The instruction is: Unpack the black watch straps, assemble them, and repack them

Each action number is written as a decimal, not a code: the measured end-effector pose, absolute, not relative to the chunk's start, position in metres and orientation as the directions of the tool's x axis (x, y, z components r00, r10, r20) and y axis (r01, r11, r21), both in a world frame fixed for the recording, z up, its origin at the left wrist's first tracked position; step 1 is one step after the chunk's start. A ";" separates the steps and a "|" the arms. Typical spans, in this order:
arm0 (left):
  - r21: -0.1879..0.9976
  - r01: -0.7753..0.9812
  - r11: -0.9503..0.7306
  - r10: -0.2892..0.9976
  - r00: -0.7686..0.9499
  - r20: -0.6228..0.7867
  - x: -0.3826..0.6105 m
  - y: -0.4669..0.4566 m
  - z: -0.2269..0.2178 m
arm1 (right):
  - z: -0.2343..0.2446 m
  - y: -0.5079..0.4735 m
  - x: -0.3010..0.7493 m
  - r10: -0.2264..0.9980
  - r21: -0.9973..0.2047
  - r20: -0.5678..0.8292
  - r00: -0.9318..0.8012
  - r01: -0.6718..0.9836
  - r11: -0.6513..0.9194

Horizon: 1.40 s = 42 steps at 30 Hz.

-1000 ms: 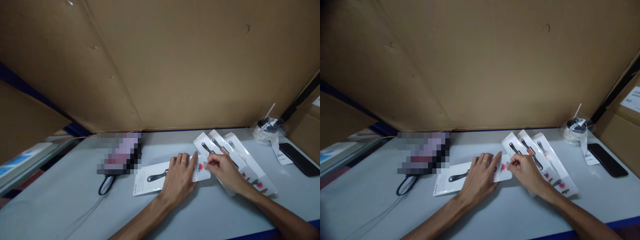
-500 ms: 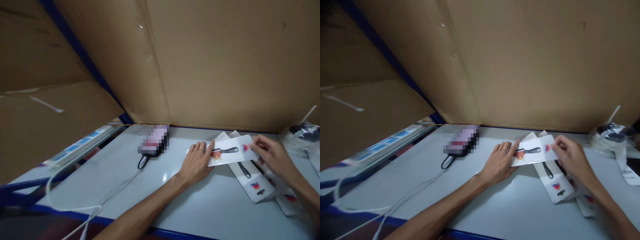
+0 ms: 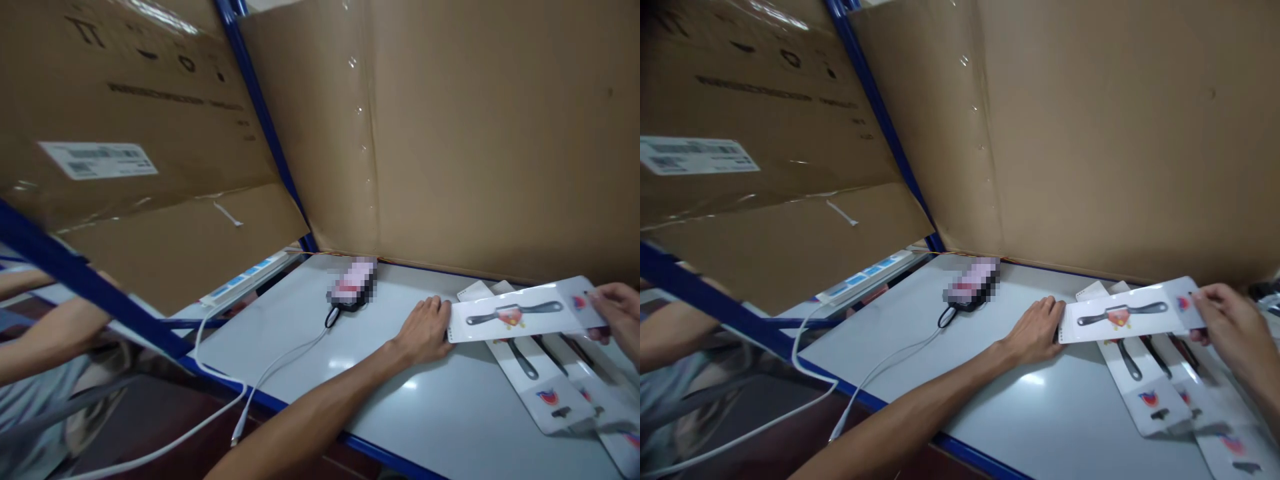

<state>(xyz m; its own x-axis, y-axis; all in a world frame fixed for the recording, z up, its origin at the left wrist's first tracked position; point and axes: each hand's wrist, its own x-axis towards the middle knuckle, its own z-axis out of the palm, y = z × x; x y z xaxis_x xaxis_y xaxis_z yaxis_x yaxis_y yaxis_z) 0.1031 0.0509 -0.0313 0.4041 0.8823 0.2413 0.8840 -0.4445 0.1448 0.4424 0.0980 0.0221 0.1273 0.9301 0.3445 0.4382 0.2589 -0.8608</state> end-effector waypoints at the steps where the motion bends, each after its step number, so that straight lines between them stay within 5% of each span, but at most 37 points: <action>1: 0.131 0.886 -0.444 0.881 0.406 0.243 0.101 0.051 -0.032 | 0.023 0.094 0.433 0.955 -0.897 0.249 0.158 0.409 0.166; 3: 0.118 0.887 -0.446 0.874 0.402 0.273 0.099 0.052 -0.031 | 0.022 0.085 0.409 0.980 -0.945 0.112 0.165 0.321 0.054; 6: 0.135 0.872 -0.470 0.848 0.404 0.342 0.101 0.049 -0.028 | 0.019 0.072 0.381 0.993 -0.954 0.098 0.060 0.289 0.077; 10: 0.154 0.825 -0.544 0.799 0.453 0.395 0.109 0.041 -0.026 | 0.022 0.062 0.372 0.959 -0.833 0.259 -0.115 0.475 0.282; 13: 0.173 0.809 -0.562 0.788 0.459 0.411 0.112 0.036 -0.029 | 0.028 0.063 0.378 0.907 -0.790 0.421 0.020 0.500 0.355; 17: 0.182 0.816 -0.548 0.796 0.442 0.414 0.111 0.037 -0.034 | 0.028 0.071 0.386 0.935 -0.884 0.331 0.128 0.388 0.260; 22: 0.455 0.782 -0.426 0.905 0.377 0.199 0.088 0.058 -0.024 | 0.030 0.079 0.409 0.918 -0.911 0.327 0.224 0.332 0.243; 27: 0.755 0.591 -0.285 0.885 0.465 -0.030 0.059 0.083 -0.029 | 0.031 0.094 0.442 0.831 -0.916 0.339 0.441 0.355 0.186; 33: 0.679 0.622 -0.391 0.904 0.397 0.158 0.076 0.076 -0.036 | 0.021 0.097 0.436 0.849 -0.876 0.393 0.352 0.426 0.229; 42: 0.830 0.505 -0.237 0.844 0.531 -0.082 0.071 0.073 -0.026 | 0.017 0.091 0.419 0.876 -0.845 0.384 0.291 0.494 0.206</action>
